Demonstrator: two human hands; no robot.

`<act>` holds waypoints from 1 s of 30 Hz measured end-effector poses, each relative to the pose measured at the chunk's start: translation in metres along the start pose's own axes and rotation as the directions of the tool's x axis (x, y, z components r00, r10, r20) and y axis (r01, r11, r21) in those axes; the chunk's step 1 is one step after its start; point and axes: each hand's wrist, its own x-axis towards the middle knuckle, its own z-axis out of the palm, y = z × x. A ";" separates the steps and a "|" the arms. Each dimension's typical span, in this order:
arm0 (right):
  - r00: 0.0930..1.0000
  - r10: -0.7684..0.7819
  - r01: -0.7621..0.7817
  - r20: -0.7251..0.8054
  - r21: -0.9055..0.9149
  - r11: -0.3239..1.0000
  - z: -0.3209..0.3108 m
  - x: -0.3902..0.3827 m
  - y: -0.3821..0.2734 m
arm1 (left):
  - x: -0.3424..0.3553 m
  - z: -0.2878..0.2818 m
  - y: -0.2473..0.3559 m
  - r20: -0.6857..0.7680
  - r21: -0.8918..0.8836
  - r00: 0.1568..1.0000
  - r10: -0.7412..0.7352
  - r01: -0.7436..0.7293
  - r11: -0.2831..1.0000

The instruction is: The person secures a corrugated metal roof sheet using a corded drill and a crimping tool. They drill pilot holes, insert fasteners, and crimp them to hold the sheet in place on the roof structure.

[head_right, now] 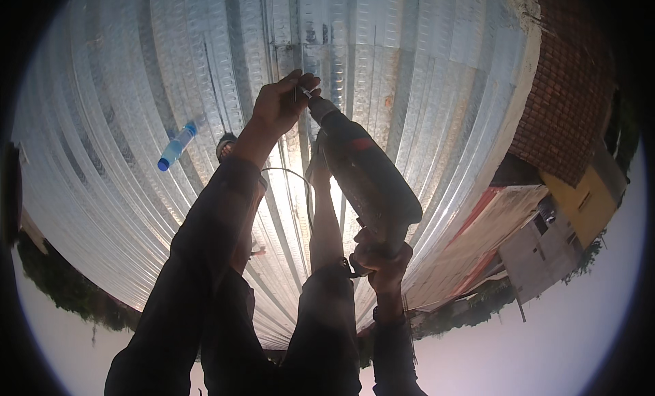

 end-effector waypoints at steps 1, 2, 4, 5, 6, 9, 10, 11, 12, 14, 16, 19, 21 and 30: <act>1.000 -0.007 0.007 0.000 0.006 1.000 0.000 0.002 0.002 | 0.001 -0.001 0.001 -0.012 0.052 1.000 0.011 -0.011 0.999; 1.000 -0.013 0.013 -0.002 0.013 1.000 0.000 0.003 0.003 | 0.003 -0.001 0.003 -0.023 0.103 0.999 0.022 -0.019 0.994; 0.999 -0.052 0.051 -0.016 -0.015 0.999 0.002 0.006 0.003 | 0.006 0.001 0.004 -0.057 0.305 0.997 0.051 -0.031 0.952; 0.997 -0.072 0.071 -0.025 -0.028 0.997 0.003 0.006 0.004 | 0.007 0.003 0.003 -0.076 0.448 0.994 0.072 -0.031 0.893; 0.998 -0.045 0.045 -0.036 -0.002 0.999 0.000 0.007 0.005 | 0.008 0.006 0.002 -0.092 0.581 0.991 0.096 -0.025 0.813; 0.999 0.009 -0.006 -0.046 0.053 0.999 0.000 0.008 0.007 | 0.010 -0.006 0.005 -0.028 0.652 0.990 0.140 -0.089 0.753; 0.999 0.000 0.003 -0.054 0.054 0.999 0.001 0.008 0.007 | 0.011 -0.005 0.003 -0.037 0.640 0.989 0.144 -0.087 0.763; 0.998 -0.008 0.011 -0.062 0.055 0.998 0.002 0.008 0.006 | 0.012 -0.004 0.002 -0.047 0.629 0.988 0.149 -0.086 0.772; 0.998 -0.003 0.006 -0.062 0.056 0.998 0.003 0.008 0.005 | 0.012 -0.003 0.001 -0.057 0.618 0.987 0.153 -0.086 0.781; 0.999 0.007 -0.003 -0.054 0.058 0.998 0.007 0.007 0.003 | 0.013 -0.003 -0.001 -0.096 0.524 0.981 0.171 -0.096 0.846; 0.998 -0.034 0.035 -0.054 0.029 0.999 0.007 0.008 0.004 | 0.015 -0.005 -0.002 -0.128 0.466 0.974 0.188 -0.109 0.878; 0.997 -0.062 0.062 -0.046 0.009 0.998 0.009 0.011 0.005 | 0.020 -0.016 -0.002 -0.149 0.498 0.958 0.247 -0.143 0.856; 0.997 -0.066 0.065 -0.034 -0.035 0.997 0.013 0.016 0.001 | 0.024 -0.040 0.006 -0.138 0.590 0.935 0.327 -0.188 0.785; 0.974 -0.214 0.225 0.071 -0.344 0.911 0.043 0.119 -0.024 | 0.003 -0.009 -0.021 -0.239 0.647 0.970 -0.039 0.189 0.739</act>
